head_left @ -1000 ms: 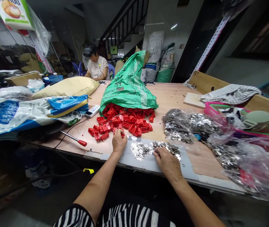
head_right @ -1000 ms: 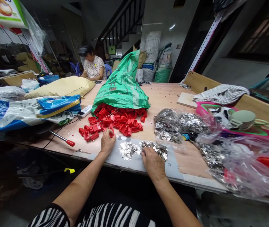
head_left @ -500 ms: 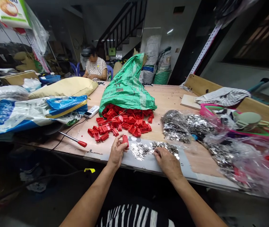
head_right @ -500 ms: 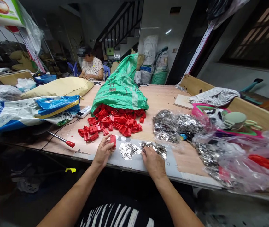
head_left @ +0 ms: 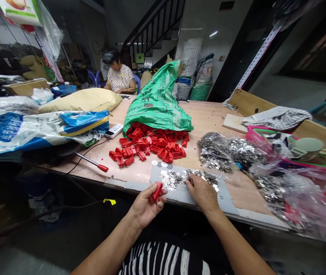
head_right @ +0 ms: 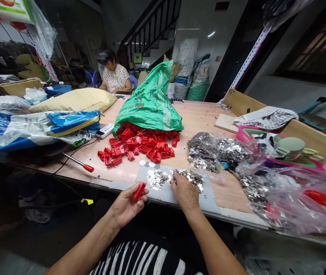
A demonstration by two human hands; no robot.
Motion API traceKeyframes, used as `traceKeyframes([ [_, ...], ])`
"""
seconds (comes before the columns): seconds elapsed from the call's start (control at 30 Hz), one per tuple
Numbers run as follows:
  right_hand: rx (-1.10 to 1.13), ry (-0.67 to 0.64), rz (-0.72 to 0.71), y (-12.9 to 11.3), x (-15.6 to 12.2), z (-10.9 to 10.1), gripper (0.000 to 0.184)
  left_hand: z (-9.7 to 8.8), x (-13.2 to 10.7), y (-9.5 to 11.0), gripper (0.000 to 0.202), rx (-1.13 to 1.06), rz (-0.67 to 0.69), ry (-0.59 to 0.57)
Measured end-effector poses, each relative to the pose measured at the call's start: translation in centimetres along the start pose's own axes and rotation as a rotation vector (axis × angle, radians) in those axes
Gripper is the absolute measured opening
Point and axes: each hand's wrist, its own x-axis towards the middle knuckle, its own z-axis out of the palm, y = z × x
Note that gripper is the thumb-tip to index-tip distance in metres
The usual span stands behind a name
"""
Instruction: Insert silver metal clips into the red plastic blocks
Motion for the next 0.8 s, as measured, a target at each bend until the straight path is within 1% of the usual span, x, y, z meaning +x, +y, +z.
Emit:
traceKeyframes([
  [0.17,0.024,-0.042,-0.003,0.3,-0.8,-1.0,0.018,-0.1,-0.3,-0.2,0.023,-0.080,-0.099,-0.041],
  [0.27,0.079,-0.035,-0.017,0.9,-1.7,-1.3,0.016,-0.1,-0.4,-0.4,0.025,-0.101,-0.122,-0.072],
  [0.33,0.125,-0.016,-0.026,1.3,-2.3,-1.4,0.015,0.0,-0.5,-0.6,0.023,-0.085,-0.104,-0.050],
  [0.4,0.173,-0.001,-0.020,1.7,-2.8,-1.4,0.017,0.0,-0.5,-0.8,0.020,-0.056,-0.080,0.007],
  [0.47,0.229,-0.004,-0.005,2.1,-3.2,-1.3,0.018,0.1,-0.6,-0.9,0.021,-0.039,-0.078,0.043],
  [0.5,0.267,-0.010,0.000,2.2,-3.3,-1.2,0.018,0.1,-0.7,-1.0,0.023,-0.037,-0.085,0.042],
  [0.67,0.527,-0.003,-0.043,2.6,-3.7,-0.2,0.016,0.4,-0.8,-1.2,0.036,-0.050,-0.135,-0.055],
  [0.8,0.659,0.042,-0.063,2.6,-3.9,0.3,0.017,0.5,-0.7,-1.5,0.036,-0.045,-0.148,-0.063],
])
